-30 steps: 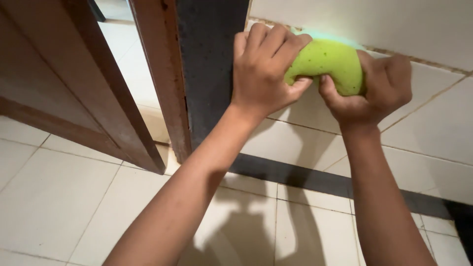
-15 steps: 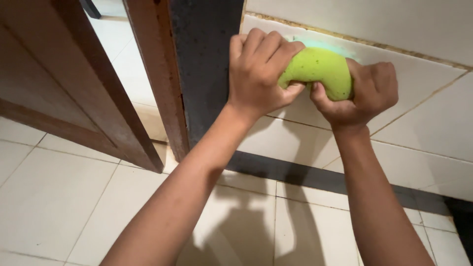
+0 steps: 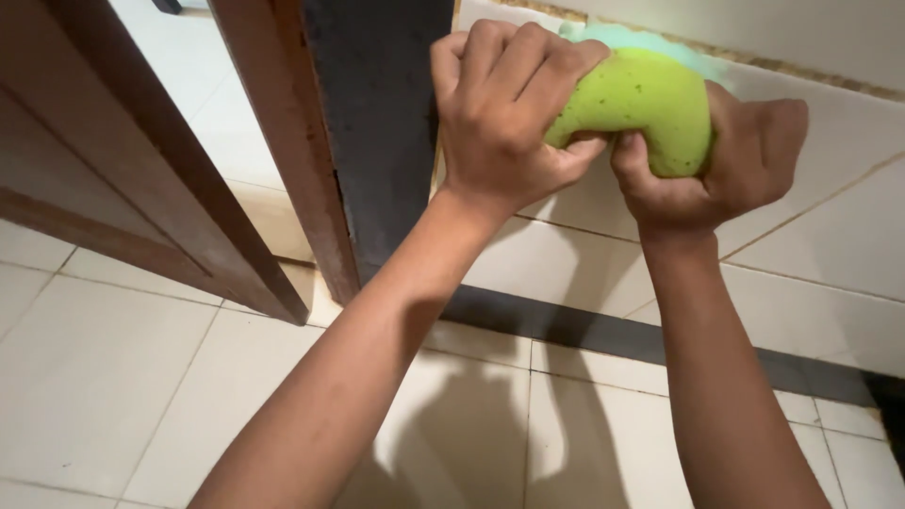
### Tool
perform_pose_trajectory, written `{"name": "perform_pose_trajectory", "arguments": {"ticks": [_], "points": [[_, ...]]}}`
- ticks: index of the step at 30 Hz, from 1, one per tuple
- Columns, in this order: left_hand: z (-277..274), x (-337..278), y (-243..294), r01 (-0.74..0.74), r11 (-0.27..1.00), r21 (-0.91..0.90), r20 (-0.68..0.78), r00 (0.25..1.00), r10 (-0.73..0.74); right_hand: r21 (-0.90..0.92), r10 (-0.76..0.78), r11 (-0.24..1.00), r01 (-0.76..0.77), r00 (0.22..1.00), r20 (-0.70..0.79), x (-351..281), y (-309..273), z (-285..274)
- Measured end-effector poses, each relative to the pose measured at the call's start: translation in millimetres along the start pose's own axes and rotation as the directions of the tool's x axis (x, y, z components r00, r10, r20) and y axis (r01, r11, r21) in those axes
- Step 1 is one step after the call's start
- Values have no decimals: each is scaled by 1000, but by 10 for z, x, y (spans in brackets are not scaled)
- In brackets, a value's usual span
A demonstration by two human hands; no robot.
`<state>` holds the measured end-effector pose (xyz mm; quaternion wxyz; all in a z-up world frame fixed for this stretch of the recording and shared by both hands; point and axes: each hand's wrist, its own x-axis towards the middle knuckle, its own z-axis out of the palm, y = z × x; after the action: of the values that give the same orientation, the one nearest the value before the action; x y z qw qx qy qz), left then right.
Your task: The person scrubs the grout lines and surface of white wall tiles using a green sponge. They move the sponge back and forth along the horizontal and vertical seams, focusing on the lower section of the wall near the floor.
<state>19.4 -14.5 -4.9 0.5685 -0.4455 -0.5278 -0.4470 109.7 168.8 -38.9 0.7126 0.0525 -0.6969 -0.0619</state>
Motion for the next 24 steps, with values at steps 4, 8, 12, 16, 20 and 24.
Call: {"name": "perform_pose_trajectory", "arguments": {"ticks": [4, 8, 12, 16, 20, 24], "points": [[58, -62, -27, 15, 1000, -11, -2, 1000, -15, -9, 10, 1000, -10, 1000, 11, -22, -6, 0], [82, -84, -41, 6, 1000, -23, -31, 999, -7, -20, 20, 1000, -20, 1000, 4, -79, 19, 19], [95, -125, -51, 16, 1000, -20, -24, 1000, -16, -27, 28, 999, -28, 1000, 1, -100, 19, 39], [90, -116, -55, 18, 999, -42, -24, 1000, -19, -33, 44, 998, -44, 999, -2, -99, 7, 46], [112, -128, -64, -5, 1000, -15, -38, 999, 4, -23, 59, 998, -59, 998, -11, -99, 9, 59], [94, -122, -56, 3, 1000, -16, -27, 1000, -4, -18, 58, 998, -58, 998, -16, -94, 16, 73]]}}
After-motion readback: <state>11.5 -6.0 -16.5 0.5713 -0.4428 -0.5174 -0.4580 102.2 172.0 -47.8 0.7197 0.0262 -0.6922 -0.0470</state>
